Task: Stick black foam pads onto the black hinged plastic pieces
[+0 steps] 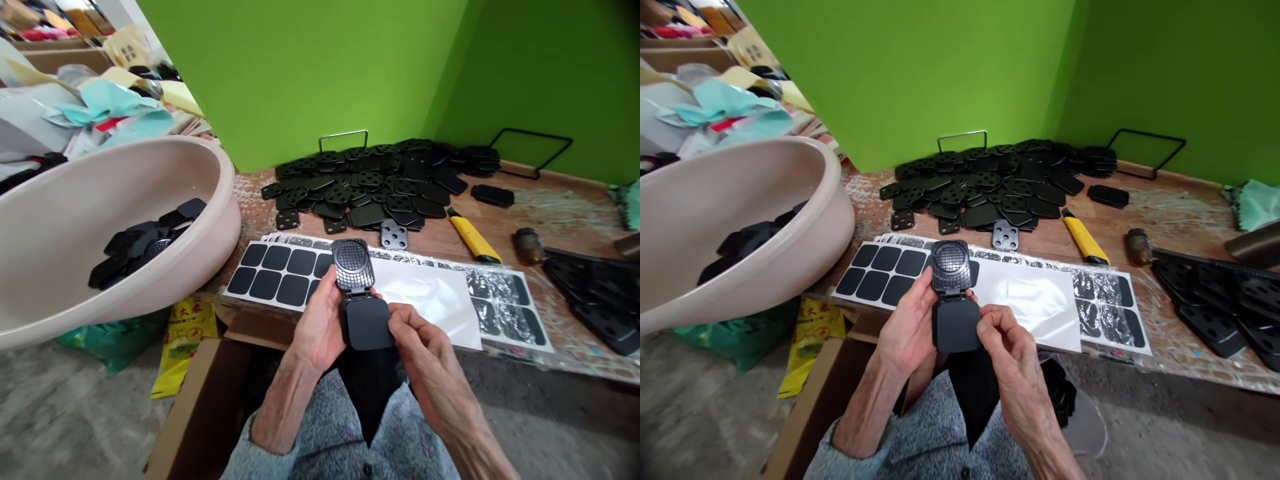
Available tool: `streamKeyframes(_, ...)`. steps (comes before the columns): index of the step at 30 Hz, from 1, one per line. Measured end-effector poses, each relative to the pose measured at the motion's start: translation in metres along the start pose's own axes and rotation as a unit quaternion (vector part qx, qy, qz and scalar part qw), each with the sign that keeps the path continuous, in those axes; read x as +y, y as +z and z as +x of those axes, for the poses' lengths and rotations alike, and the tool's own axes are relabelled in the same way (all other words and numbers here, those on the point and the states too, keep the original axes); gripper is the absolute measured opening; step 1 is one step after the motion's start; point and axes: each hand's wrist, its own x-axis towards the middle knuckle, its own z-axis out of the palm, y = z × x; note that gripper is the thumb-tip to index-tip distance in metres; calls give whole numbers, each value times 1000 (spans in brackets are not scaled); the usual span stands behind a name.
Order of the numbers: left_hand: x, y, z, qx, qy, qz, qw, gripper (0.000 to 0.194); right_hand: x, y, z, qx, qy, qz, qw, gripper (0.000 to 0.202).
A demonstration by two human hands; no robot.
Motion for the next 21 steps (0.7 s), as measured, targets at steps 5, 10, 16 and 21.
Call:
streamKeyframes(5, -1, -2, 1, -4, -6, -8, 1000, 45, 3, 2, 0, -18, 7, 55, 998, 20)
streamKeyframes(10, -3, -2, 2, -6, -10, -17, 1000, 43, 8, 0, 1, -21, 10, 65, 998, 19)
streamKeyframes(16, -3, -2, 2, -12, -14, -24, 1000, 43, 10, 0, 3, -16, 4, 59, 998, 19)
streamKeyframes(21, -3, -2, 3, -19, -11, -28, 999, 42, 12, -2, 4, -14, 15, 55, 998, 17)
